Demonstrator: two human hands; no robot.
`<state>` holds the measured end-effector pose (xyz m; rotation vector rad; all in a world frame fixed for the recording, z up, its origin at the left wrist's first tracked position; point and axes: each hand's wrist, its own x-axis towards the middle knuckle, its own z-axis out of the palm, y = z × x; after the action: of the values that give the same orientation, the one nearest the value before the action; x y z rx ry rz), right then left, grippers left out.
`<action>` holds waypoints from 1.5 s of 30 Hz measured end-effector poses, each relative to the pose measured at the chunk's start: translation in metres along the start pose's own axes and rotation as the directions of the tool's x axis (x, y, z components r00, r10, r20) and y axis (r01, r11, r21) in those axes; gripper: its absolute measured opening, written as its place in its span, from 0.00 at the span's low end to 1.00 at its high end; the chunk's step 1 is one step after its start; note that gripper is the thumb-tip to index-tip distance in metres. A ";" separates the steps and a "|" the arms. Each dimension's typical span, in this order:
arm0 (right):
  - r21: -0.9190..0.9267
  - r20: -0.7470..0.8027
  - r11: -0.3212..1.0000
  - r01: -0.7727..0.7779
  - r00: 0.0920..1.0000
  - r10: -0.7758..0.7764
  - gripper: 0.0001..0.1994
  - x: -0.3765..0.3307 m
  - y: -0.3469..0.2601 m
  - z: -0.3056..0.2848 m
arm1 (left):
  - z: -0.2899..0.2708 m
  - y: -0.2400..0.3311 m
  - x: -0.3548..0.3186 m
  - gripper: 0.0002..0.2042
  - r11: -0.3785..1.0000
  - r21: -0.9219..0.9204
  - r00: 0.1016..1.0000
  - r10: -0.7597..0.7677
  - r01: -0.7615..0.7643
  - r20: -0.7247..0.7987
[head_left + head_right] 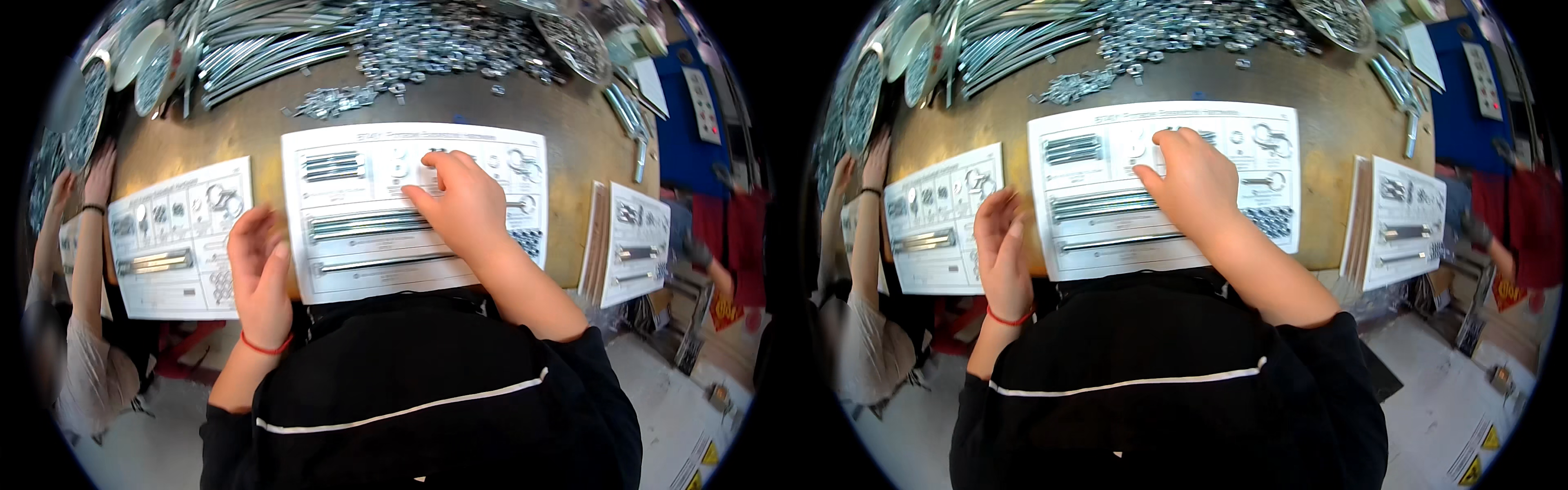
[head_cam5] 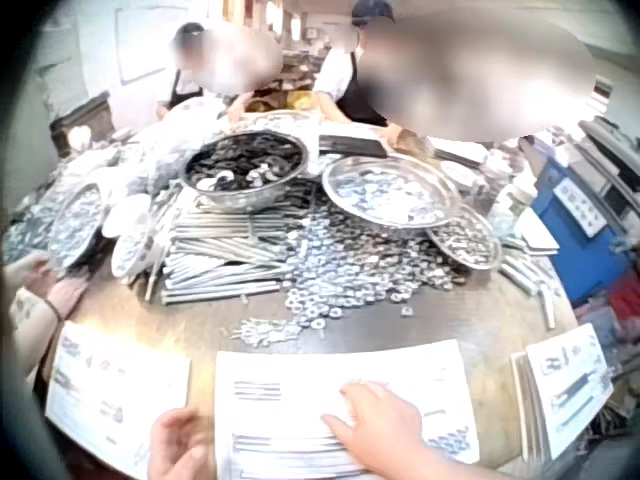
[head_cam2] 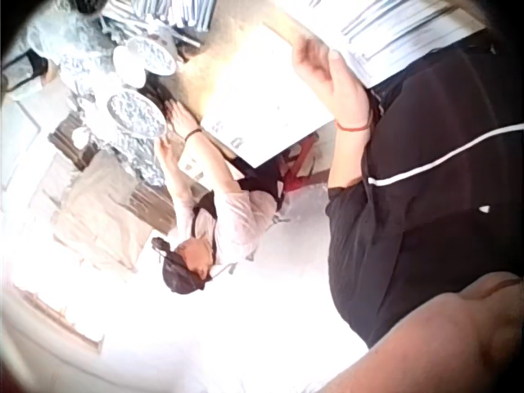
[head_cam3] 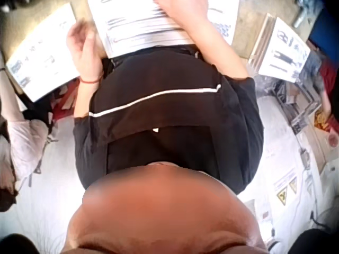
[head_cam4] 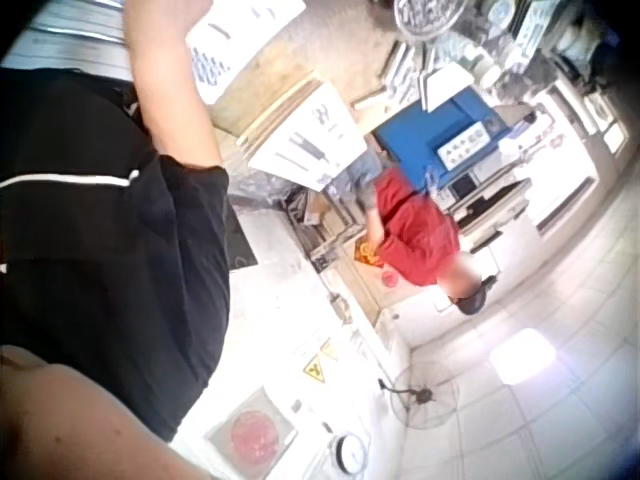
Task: The person sorts small metal hardware components, including nuts, washers, and bolts, from a large pile on a table into designated sections on a printed instruction sheet. They repeatedly pick up individual pieces, place them on the sheet, and occasionally adjust the sheet's position.
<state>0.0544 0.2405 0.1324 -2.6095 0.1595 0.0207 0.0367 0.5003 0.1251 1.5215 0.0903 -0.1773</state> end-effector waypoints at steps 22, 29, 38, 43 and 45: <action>0.944 -0.098 0.312 -0.107 0.812 0.576 0.22 -0.112 0.125 -0.037 | -0.009 -0.003 0.027 0.24 0.737 -0.498 0.869 -0.490 0.457 0.073; 0.943 -0.137 0.327 -0.058 0.830 0.541 0.23 -0.126 0.121 -0.068 | -0.007 0.037 0.003 0.28 0.737 -0.542 0.908 -0.396 0.404 0.138; 0.936 -0.242 0.351 0.021 0.763 0.599 0.17 -0.169 0.157 -0.182 | 0.078 0.106 -0.015 0.27 0.732 -0.395 0.788 -0.312 0.556 0.531; 0.845 -0.391 0.532 -0.053 0.618 0.682 0.14 -0.199 0.233 -0.231 | 0.166 0.101 -0.022 0.26 0.636 -0.317 0.634 -0.362 0.704 0.683; 0.821 -0.450 0.567 -0.071 0.530 0.719 0.13 -0.212 0.264 -0.254 | 0.208 0.096 -0.024 0.26 0.595 -0.250 0.541 -0.381 0.764 0.750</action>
<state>-0.1908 -0.0899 0.2291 -1.5127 0.9455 -0.8276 0.0194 0.2984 0.2341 0.6952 0.1208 -1.1481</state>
